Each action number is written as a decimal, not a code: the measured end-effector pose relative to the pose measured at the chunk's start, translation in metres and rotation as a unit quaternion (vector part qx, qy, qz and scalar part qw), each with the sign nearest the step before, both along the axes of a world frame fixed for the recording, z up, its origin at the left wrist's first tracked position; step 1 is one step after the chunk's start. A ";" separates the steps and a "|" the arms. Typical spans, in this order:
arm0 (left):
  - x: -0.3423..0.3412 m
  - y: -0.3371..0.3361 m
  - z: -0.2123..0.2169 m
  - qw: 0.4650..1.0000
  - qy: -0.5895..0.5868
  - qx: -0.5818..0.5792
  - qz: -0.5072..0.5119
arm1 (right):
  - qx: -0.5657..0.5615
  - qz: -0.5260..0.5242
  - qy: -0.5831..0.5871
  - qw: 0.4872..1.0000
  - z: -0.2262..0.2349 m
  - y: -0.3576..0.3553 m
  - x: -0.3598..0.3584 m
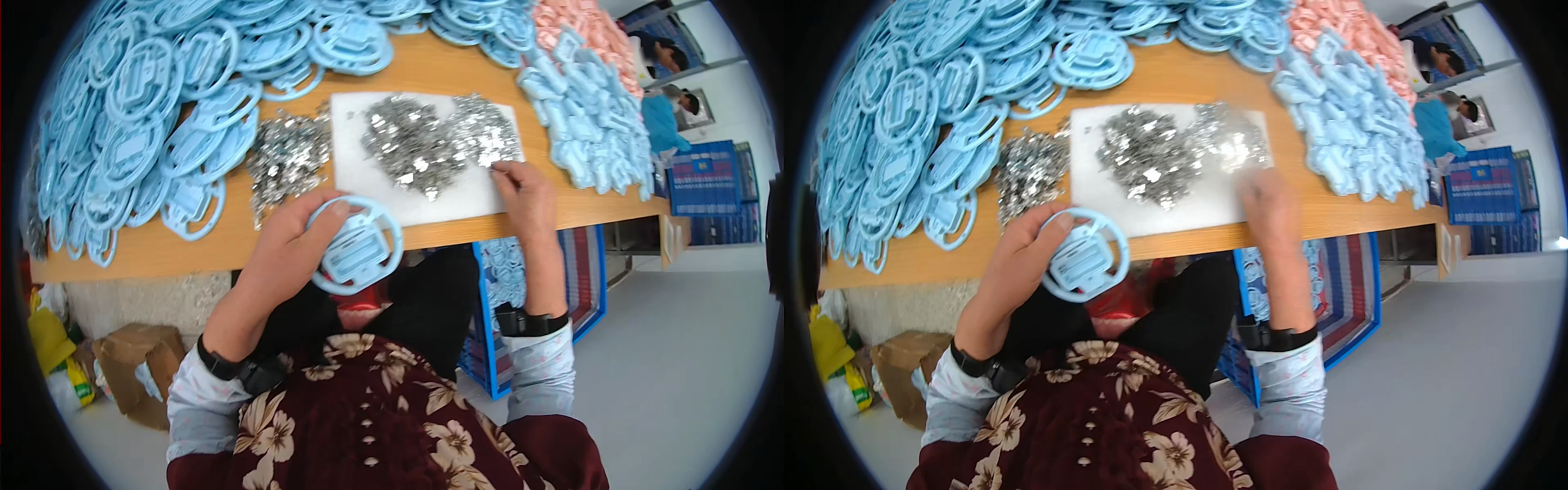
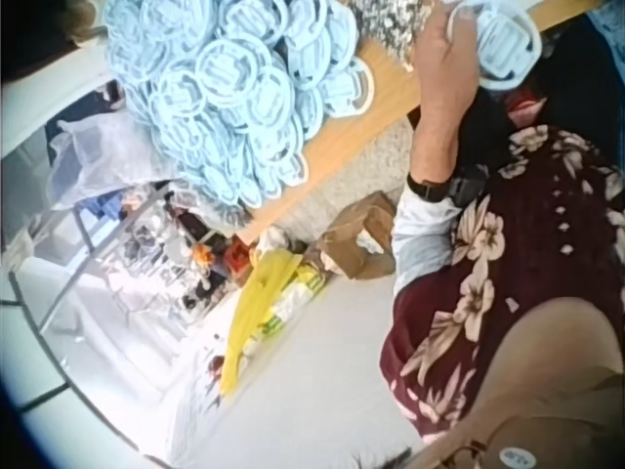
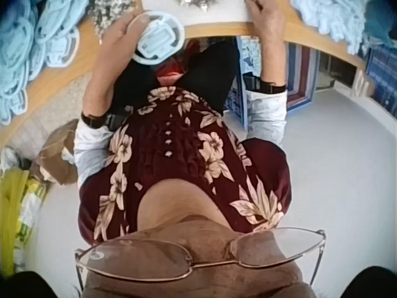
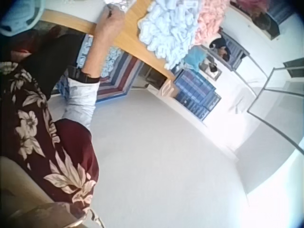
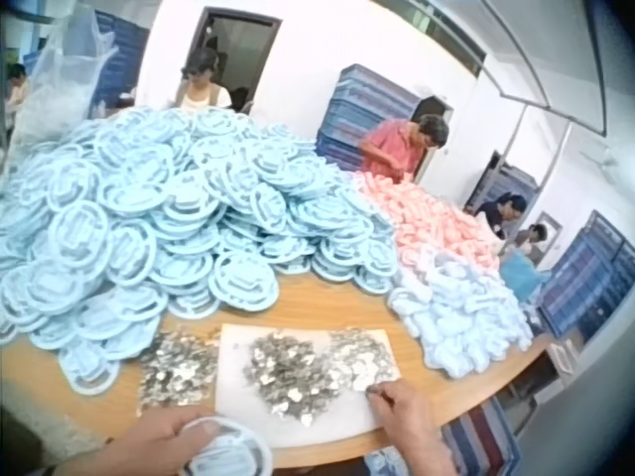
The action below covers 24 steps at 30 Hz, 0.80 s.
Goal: The recorder is assembling small plastic components by inserting metal pins and small metal stars into light blue plastic circular frames.
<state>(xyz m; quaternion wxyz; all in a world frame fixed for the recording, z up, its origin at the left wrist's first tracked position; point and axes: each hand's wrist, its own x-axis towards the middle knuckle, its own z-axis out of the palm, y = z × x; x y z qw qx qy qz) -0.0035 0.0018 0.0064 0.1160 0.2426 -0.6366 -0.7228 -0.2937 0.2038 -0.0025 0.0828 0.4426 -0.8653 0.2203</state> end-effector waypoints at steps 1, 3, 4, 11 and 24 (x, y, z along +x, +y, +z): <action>0.001 0.001 0.000 1.000 -0.007 -0.019 0.012 | 0.000 0.013 -0.047 0.999 0.005 -0.003 0.003; -0.002 0.000 0.001 1.000 -0.014 0.006 0.000 | -0.009 0.006 -0.060 0.998 0.008 -0.005 0.004; -0.002 0.001 0.001 1.000 -0.013 0.023 -0.003 | -0.005 -0.006 -0.098 0.995 0.008 -0.006 0.004; -0.002 0.001 -0.003 1.000 0.021 0.020 -0.005 | -0.006 -0.008 -0.131 0.991 0.014 -0.006 0.005; 0.000 0.002 -0.001 0.999 0.035 0.006 -0.012 | -0.119 0.061 -0.523 0.842 0.059 -0.005 0.059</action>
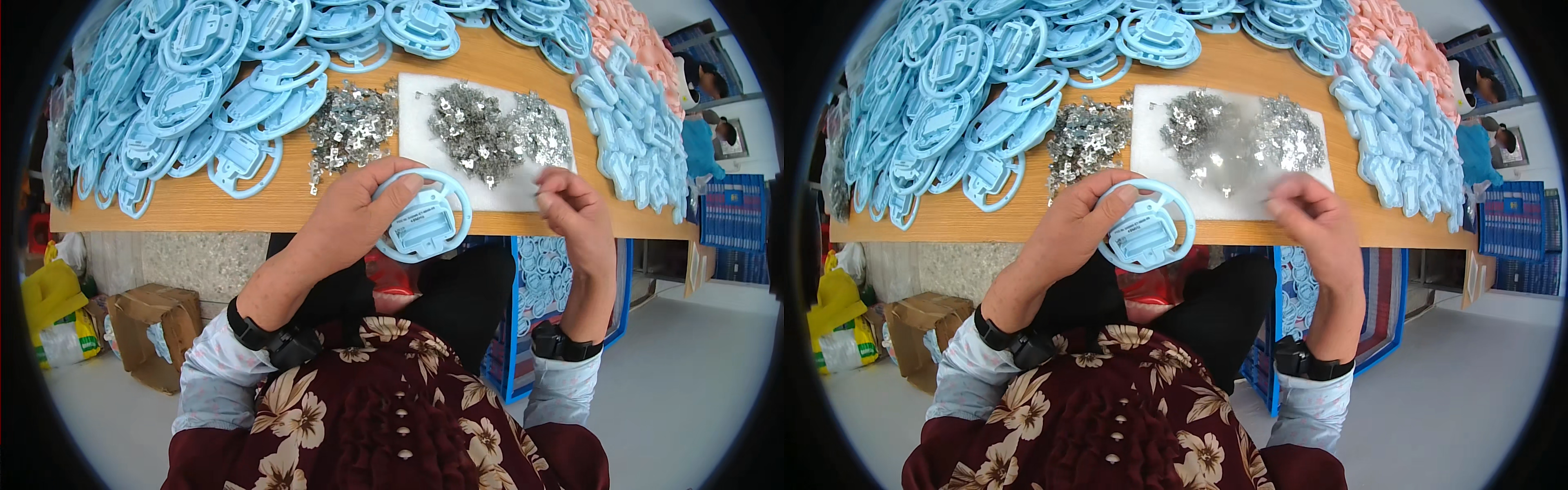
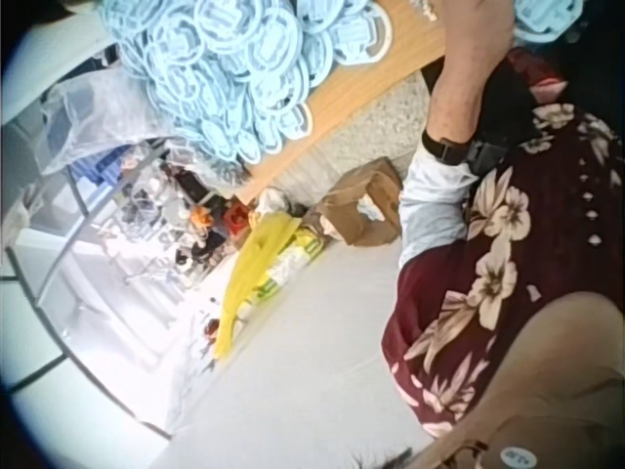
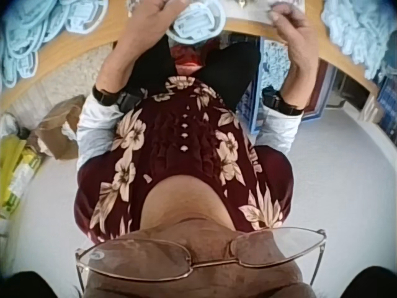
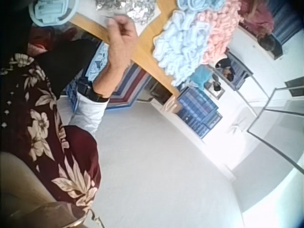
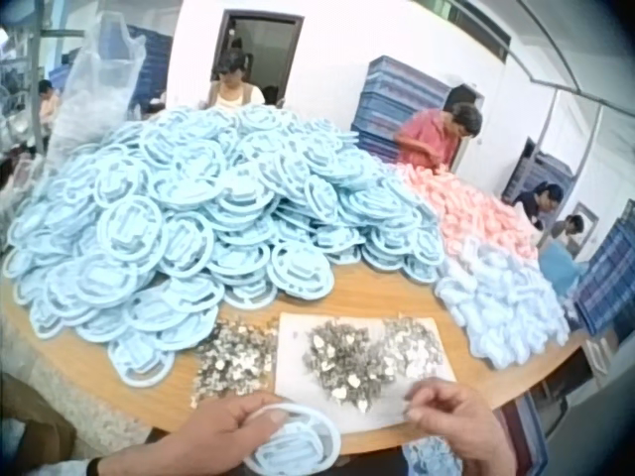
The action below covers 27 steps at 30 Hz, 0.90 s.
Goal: The recorder is assembling small plastic components by inserting metal pins and small metal stars into light blue plastic circular frames.
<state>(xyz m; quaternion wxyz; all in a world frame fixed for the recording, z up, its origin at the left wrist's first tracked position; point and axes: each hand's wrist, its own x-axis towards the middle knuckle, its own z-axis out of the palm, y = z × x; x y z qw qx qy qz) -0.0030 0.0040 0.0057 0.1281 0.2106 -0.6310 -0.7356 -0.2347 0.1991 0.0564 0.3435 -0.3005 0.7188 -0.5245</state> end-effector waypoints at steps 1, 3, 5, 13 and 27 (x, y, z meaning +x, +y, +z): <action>0.000 0.000 0.004 0.999 -0.005 -0.032 -0.021 | 0.009 0.080 0.002 0.997 0.009 -0.007 0.011; -0.003 -0.001 0.013 0.993 -0.011 -0.099 -0.063 | 0.023 0.185 -0.025 0.982 0.011 -0.021 0.029; -0.008 -0.003 0.023 0.985 -0.033 -0.137 -0.095 | 0.037 0.214 -0.076 0.973 0.009 -0.034 0.041; 0.006 0.007 0.002 0.977 0.064 0.186 0.084 | -0.069 0.033 -0.325 0.942 -0.022 -0.040 0.063; -0.013 -0.006 -0.003 0.970 -0.070 -0.227 0.059 | -0.039 0.052 0.126 0.990 -0.015 -0.047 0.087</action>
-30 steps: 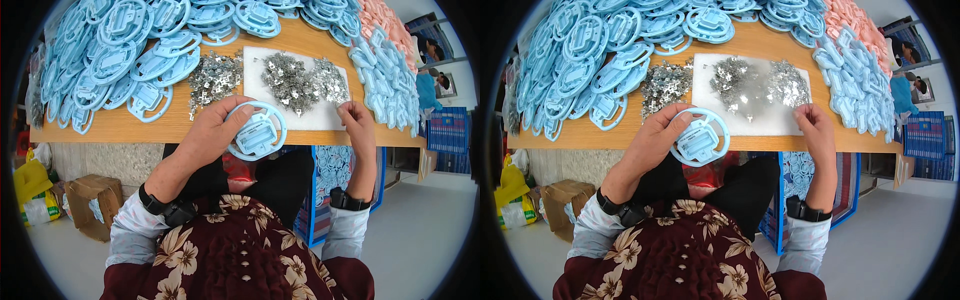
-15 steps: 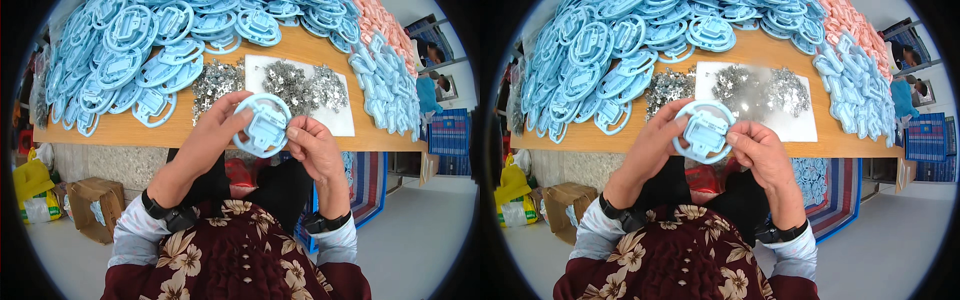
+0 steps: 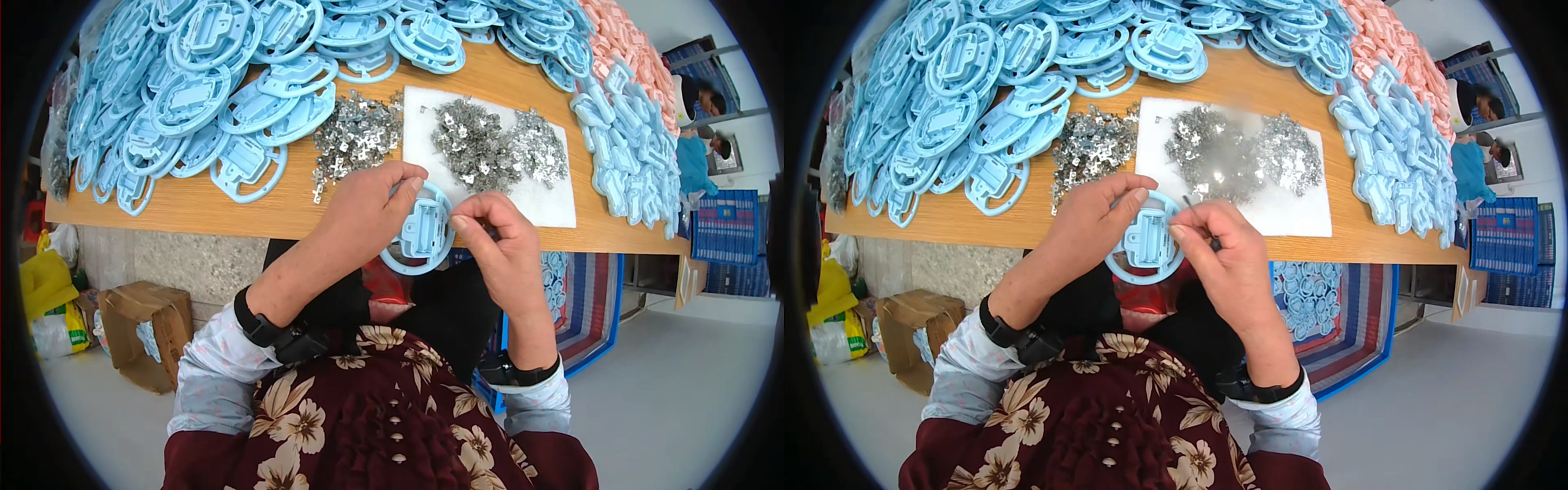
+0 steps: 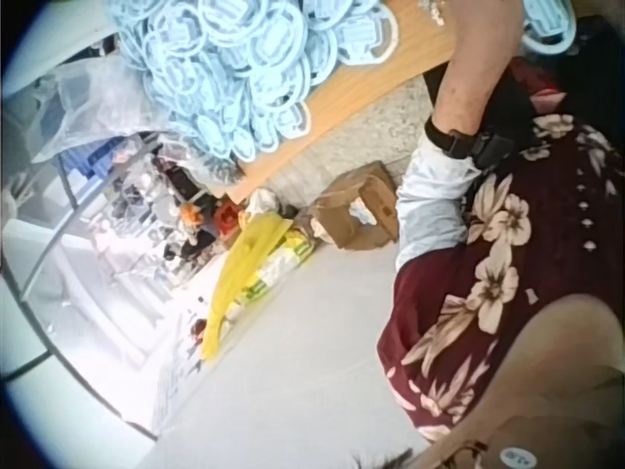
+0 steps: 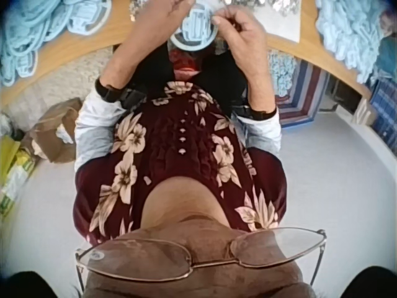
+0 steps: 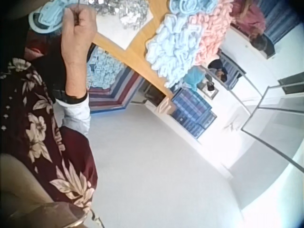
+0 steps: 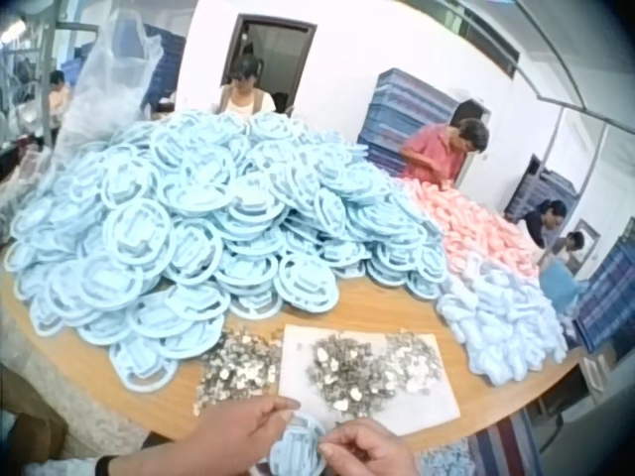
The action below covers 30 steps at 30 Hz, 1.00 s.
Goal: The recorder is assembling small plastic components by inserting metal pins and small metal stars into light blue plastic circular frames.
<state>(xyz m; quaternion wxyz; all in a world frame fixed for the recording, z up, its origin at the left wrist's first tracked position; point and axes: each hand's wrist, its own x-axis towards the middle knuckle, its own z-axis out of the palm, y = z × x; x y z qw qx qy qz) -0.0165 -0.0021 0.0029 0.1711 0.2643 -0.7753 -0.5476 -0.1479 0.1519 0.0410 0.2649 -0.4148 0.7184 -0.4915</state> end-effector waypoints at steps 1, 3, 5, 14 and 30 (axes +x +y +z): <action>-0.002 0.000 -0.002 1.000 0.007 -0.010 0.002 | 0.005 0.004 0.025 1.000 -0.001 -0.003 0.001; -0.002 0.000 -0.005 0.999 0.017 -0.032 0.007 | 0.009 0.007 0.077 0.997 -0.003 -0.010 0.004; -0.002 0.000 -0.002 1.000 0.007 -0.024 0.007 | 0.010 0.013 0.096 0.995 -0.006 -0.015 0.003; -0.002 -0.003 -0.008 1.000 0.015 -0.024 0.003 | 0.019 0.015 0.124 0.992 -0.006 -0.024 0.003; -0.003 -0.006 -0.005 0.999 -0.022 -0.027 -0.001 | -0.001 0.029 0.322 0.946 -0.008 -0.010 0.020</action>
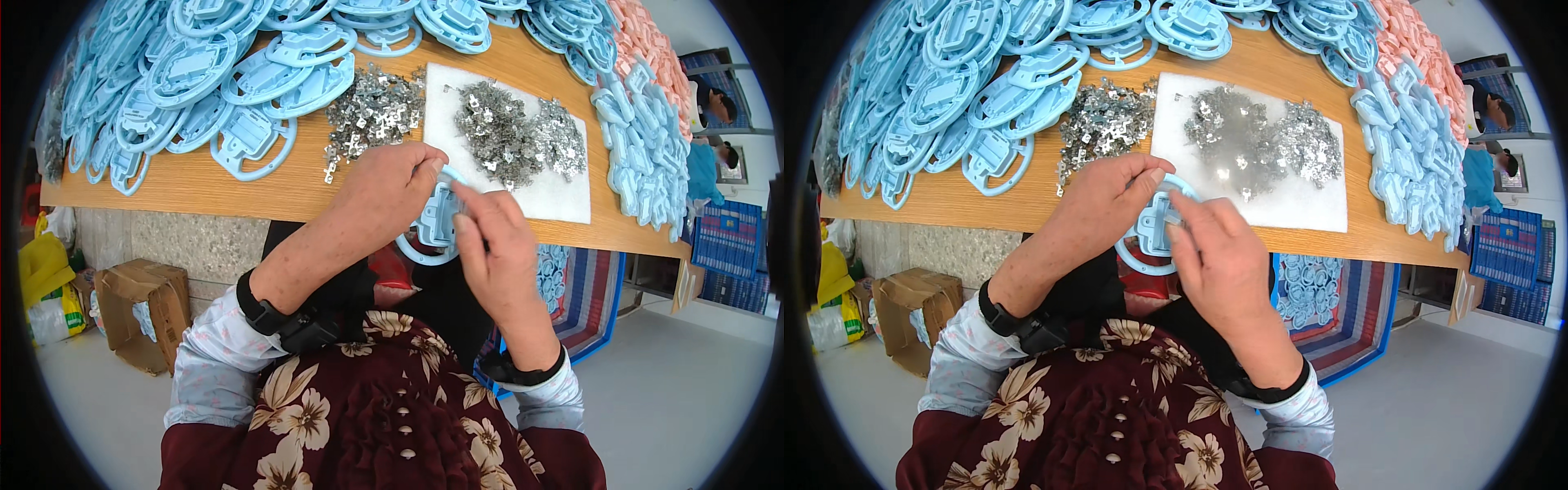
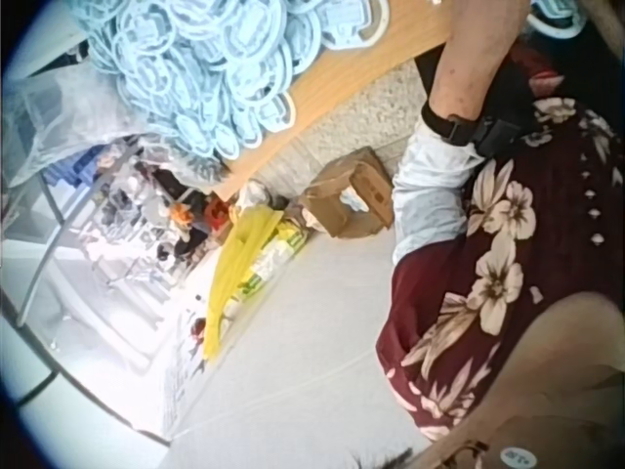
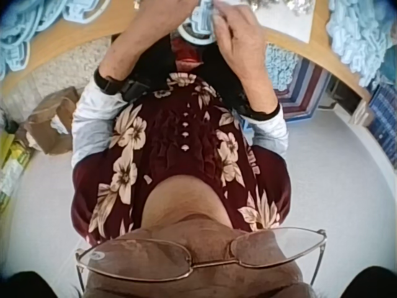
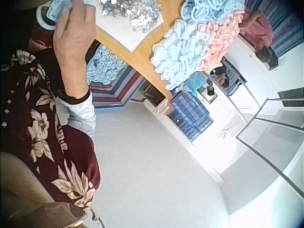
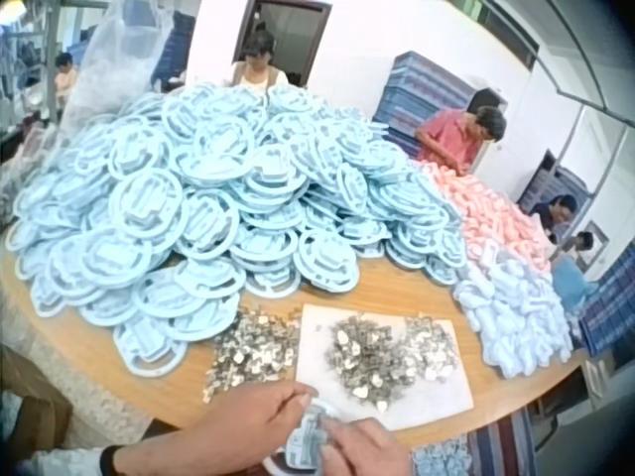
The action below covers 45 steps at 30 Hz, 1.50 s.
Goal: The recorder is assembling small plastic components by inserting metal pins and small metal stars into light blue plastic circular frames.
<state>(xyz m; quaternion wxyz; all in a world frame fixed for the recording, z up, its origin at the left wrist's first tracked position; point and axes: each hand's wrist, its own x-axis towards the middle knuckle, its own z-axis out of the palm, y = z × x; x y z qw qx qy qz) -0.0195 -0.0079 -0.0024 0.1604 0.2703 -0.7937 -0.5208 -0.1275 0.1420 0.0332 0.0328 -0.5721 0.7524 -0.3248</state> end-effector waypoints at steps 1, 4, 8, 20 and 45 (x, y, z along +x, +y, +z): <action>0.000 0.000 0.000 1.000 -0.002 0.000 0.002 | 0.017 -0.009 -0.021 1.000 0.005 0.002 -0.002; -0.002 0.000 0.000 1.000 -0.004 -0.001 -0.001 | 0.061 -0.087 -0.088 0.990 0.002 0.012 -0.006; -0.002 0.000 0.000 1.000 -0.003 0.004 0.000 | 0.093 -0.031 0.060 0.993 0.007 0.011 -0.010; -0.001 -0.001 0.000 1.000 -0.007 0.001 -0.008 | 0.098 -0.023 0.166 0.981 0.011 0.006 -0.008; -0.002 0.000 -0.005 1.000 0.018 -0.014 0.007 | 0.145 0.045 0.261 0.953 0.026 -0.002 -0.009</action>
